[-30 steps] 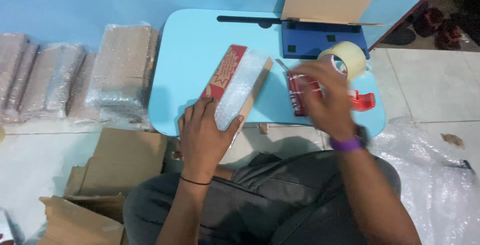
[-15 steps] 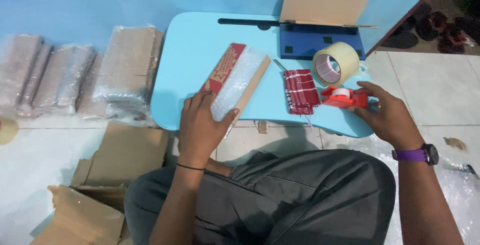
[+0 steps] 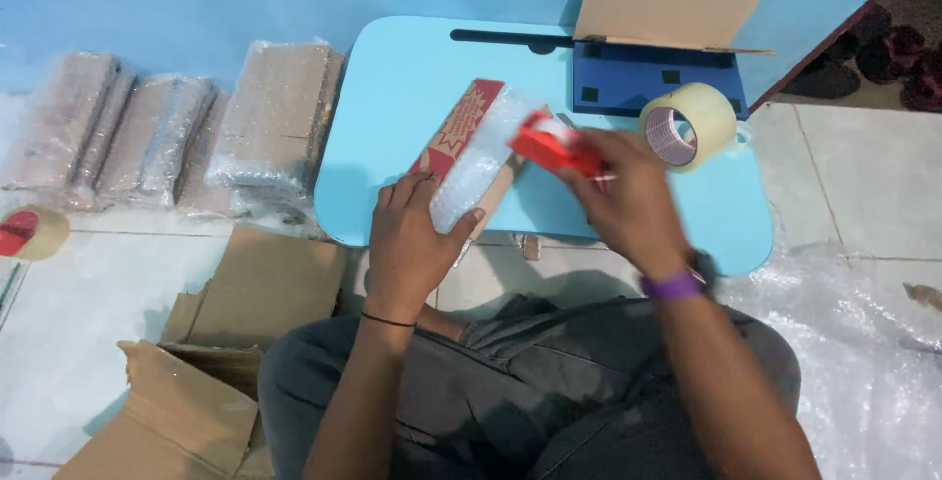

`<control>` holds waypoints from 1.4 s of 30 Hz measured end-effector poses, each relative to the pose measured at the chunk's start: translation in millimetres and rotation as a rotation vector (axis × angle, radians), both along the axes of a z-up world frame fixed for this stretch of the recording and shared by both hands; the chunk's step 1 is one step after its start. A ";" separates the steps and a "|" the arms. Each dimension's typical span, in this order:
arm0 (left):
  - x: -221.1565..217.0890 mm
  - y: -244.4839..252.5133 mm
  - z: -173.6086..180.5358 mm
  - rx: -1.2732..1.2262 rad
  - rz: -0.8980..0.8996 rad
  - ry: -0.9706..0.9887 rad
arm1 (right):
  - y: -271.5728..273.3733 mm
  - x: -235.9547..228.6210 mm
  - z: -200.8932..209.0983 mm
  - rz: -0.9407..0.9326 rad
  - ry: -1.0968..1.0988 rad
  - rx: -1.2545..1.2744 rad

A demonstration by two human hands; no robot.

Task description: Wrapping a small object in bubble wrap and then cardboard for shipping.

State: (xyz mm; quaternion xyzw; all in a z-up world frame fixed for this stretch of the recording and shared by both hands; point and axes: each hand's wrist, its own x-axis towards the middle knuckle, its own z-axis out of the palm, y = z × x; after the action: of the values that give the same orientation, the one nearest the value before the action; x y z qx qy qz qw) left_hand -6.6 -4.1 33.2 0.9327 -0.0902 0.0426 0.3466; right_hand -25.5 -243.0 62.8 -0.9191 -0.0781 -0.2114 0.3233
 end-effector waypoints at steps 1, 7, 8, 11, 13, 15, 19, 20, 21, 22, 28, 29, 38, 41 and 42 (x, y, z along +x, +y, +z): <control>-0.9 0.2 -2.5 0.001 -0.004 0.004 | 6.7 12.3 -11.4 -0.004 0.004 0.001; 4.1 4.2 -11.5 -0.060 -0.002 -0.059 | 35.0 62.6 -41.1 -0.012 0.162 -0.108; 4.0 4.0 -10.8 -0.046 0.001 -0.072 | 35.8 63.5 -40.7 -0.001 0.171 -0.116; 3.6 4.4 -12.7 -0.040 0.000 -0.068 | 40.2 64.8 -36.1 0.012 0.217 -0.123; 6.6 3.5 -13.2 -0.048 -0.015 -0.065 | 40.4 67.1 -30.8 0.002 0.240 -0.121; 6.6 4.6 -14.2 -0.010 -0.041 -0.077 | 42.2 69.6 -26.7 0.012 0.260 -0.141; 14.0 12.1 -8.8 0.001 -0.070 -0.026 | 43.3 73.7 -22.3 0.008 0.295 -0.177; 18.6 17.6 -6.3 -0.032 -0.113 0.026 | 43.3 73.9 -22.1 0.008 0.298 -0.179; 23.0 23.1 -3.8 -0.065 -0.157 0.078 | 43.3 73.9 -22.0 0.007 0.302 -0.182; 27.0 28.8 10.0 -0.064 -0.152 0.077 | 43.8 73.4 -19.7 0.013 0.301 -0.181; 91.2 24.2 21.7 -0.147 -0.450 -0.211 | 45.0 70.1 -11.1 0.037 0.328 -0.181; 99.2 17.2 19.4 -0.184 -0.576 -0.117 | 44.4 70.2 -11.7 0.032 0.347 -0.174; 141.5 -1.7 14.4 -0.163 -0.663 0.144 | 45.8 73.5 -8.4 0.018 0.434 -0.131; 145.3 1.0 6.8 -0.224 -0.660 0.178 | 47.0 73.7 -5.1 0.035 0.449 -0.135; 148.4 2.7 4.7 -0.252 -0.657 0.186 | 48.2 74.7 -3.0 0.038 0.455 -0.135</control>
State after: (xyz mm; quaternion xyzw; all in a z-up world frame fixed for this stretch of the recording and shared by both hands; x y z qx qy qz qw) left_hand 141.8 -1.4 37.9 0.8037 -0.3471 -0.1454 0.4609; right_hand 49.2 -194.7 59.8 -0.9610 -0.0344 0.0128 0.2741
